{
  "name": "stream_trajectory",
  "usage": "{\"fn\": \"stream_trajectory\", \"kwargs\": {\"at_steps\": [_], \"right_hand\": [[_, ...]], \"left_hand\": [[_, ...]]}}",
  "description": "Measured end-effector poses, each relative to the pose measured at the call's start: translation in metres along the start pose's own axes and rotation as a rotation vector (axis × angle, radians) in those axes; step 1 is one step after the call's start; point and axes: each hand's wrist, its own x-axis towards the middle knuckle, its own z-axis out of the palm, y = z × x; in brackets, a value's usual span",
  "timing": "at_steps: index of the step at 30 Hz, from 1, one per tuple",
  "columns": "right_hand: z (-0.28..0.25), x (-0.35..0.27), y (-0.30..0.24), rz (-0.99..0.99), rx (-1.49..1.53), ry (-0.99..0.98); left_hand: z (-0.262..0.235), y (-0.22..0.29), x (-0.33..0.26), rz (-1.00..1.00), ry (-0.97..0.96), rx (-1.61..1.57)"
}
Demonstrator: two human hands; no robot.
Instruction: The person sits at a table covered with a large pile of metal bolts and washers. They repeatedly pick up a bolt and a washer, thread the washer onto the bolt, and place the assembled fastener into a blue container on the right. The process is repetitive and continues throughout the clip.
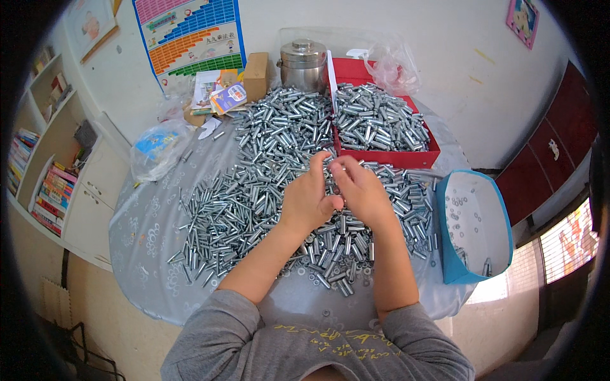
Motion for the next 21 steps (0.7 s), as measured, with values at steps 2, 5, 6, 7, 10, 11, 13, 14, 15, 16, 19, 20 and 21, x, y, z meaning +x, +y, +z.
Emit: {"fn": "stream_trajectory", "kwargs": {"at_steps": [2,5,6,7,10,11,13,14,15,16,19,20,21], "right_hand": [[0.000,0.000,0.006,-0.081,-0.049,-0.063],[0.000,0.002,0.008,-0.076,0.100,0.017],[-0.001,0.002,0.007,-0.019,0.091,-0.008],[-0.002,0.002,0.005,0.038,0.081,-0.034],[-0.006,0.002,0.001,0.031,0.056,-0.107],[-0.006,0.002,0.001,-0.002,0.049,-0.130],[-0.005,0.004,0.003,0.083,0.169,-0.092],[-0.004,0.005,0.004,0.126,0.229,-0.072],[-0.001,0.004,0.007,0.078,0.209,-0.080],[0.005,0.002,0.012,0.030,0.189,-0.088],[0.011,0.004,0.017,-0.050,0.176,0.009],[0.011,0.005,0.018,-0.066,0.180,0.061],[0.009,0.007,0.014,0.015,0.168,0.018]], "left_hand": [[0.000,-0.006,0.000,0.007,0.024,0.008],[-0.003,0.005,0.000,-0.003,-0.044,0.019],[-0.004,0.004,0.000,-0.009,-0.045,0.022],[-0.004,0.001,0.000,-0.016,-0.046,0.025],[0.001,-0.005,0.000,-0.005,-0.006,0.010],[0.002,-0.006,0.001,0.003,0.014,0.002],[0.002,-0.001,0.000,0.002,-0.003,0.029],[0.001,0.000,0.000,0.001,-0.011,0.042],[0.002,-0.001,0.000,-0.006,-0.011,0.042],[0.002,-0.003,0.001,-0.013,-0.010,0.041],[0.002,-0.005,0.001,-0.019,-0.013,0.033],[0.001,-0.005,0.001,-0.019,-0.015,0.029],[0.000,-0.005,0.001,-0.022,-0.011,0.028]]}}
